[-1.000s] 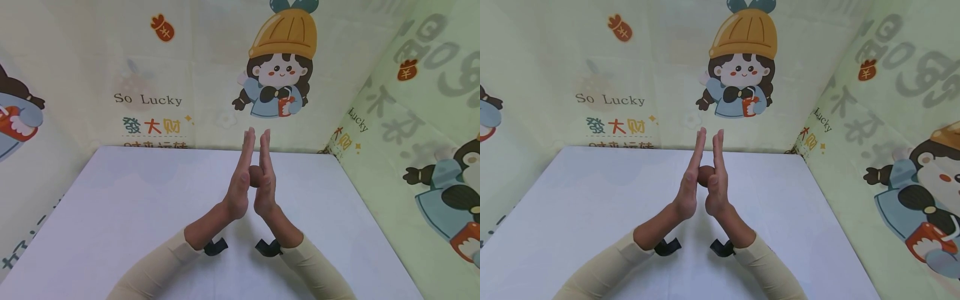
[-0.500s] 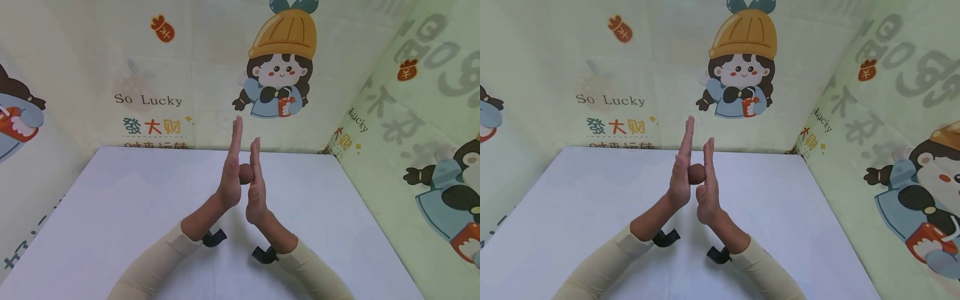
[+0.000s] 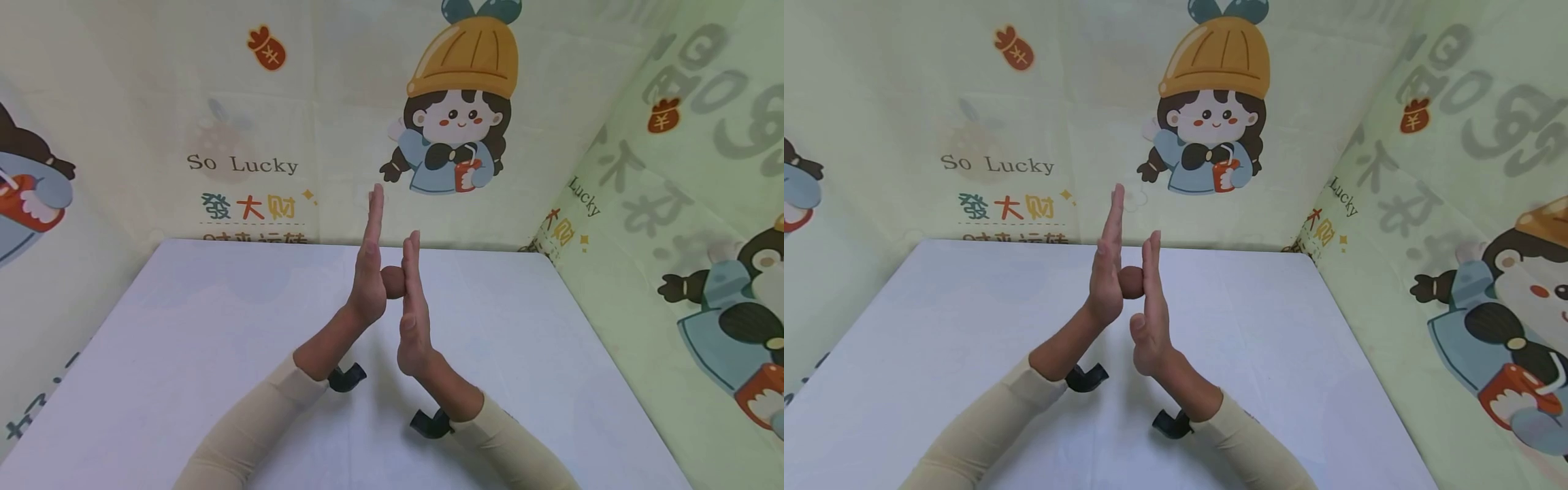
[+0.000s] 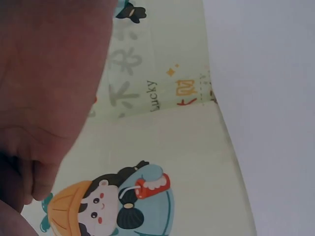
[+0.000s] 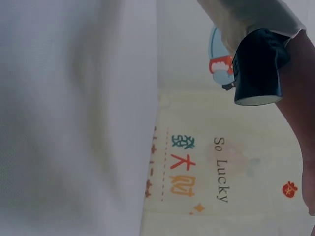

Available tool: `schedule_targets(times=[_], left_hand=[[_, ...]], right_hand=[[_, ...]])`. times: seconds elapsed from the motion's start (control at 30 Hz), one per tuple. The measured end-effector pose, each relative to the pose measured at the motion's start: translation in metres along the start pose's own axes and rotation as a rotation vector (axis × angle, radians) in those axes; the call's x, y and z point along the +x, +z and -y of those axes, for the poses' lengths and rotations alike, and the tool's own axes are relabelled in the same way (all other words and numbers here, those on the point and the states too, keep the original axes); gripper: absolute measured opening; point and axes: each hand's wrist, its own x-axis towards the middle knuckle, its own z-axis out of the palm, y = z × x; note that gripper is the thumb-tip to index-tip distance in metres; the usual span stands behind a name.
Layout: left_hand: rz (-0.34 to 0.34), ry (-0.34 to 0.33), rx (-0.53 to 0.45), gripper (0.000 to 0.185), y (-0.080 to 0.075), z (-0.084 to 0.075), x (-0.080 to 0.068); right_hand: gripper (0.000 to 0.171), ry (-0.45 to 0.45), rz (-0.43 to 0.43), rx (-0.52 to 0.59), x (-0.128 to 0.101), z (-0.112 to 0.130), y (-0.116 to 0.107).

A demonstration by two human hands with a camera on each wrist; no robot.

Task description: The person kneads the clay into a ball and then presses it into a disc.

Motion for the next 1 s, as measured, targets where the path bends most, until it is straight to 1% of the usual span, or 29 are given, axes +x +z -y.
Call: schedule_targets(times=[0.1,0.23,0.4,0.5,0.7,1.0], left_hand=[[0.001,-0.002,0.022,0.084,-0.002,0.006,0.000],[0.025,-0.006,0.033,0.081,-0.005,0.014,-0.001],[0.080,-0.012,0.048,0.076,-0.007,0.022,-0.004],[0.116,-0.035,0.046,0.076,-0.006,0.026,-0.007],[0.177,-0.097,0.027,0.078,-0.002,0.029,-0.015],[0.208,-0.115,0.051,0.078,0.003,0.032,-0.027]], right_hand=[[0.100,-0.004,-0.002,-0.018,0.000,0.002,0.000],[0.102,-0.020,-0.016,-0.043,0.002,0.004,0.000],[0.103,-0.058,-0.038,-0.051,0.003,0.007,0.000],[0.102,-0.077,-0.047,-0.054,0.006,0.008,-0.001],[0.097,-0.076,-0.064,-0.071,0.011,0.009,-0.005],[0.095,-0.075,-0.084,-0.082,0.017,0.009,-0.012]])
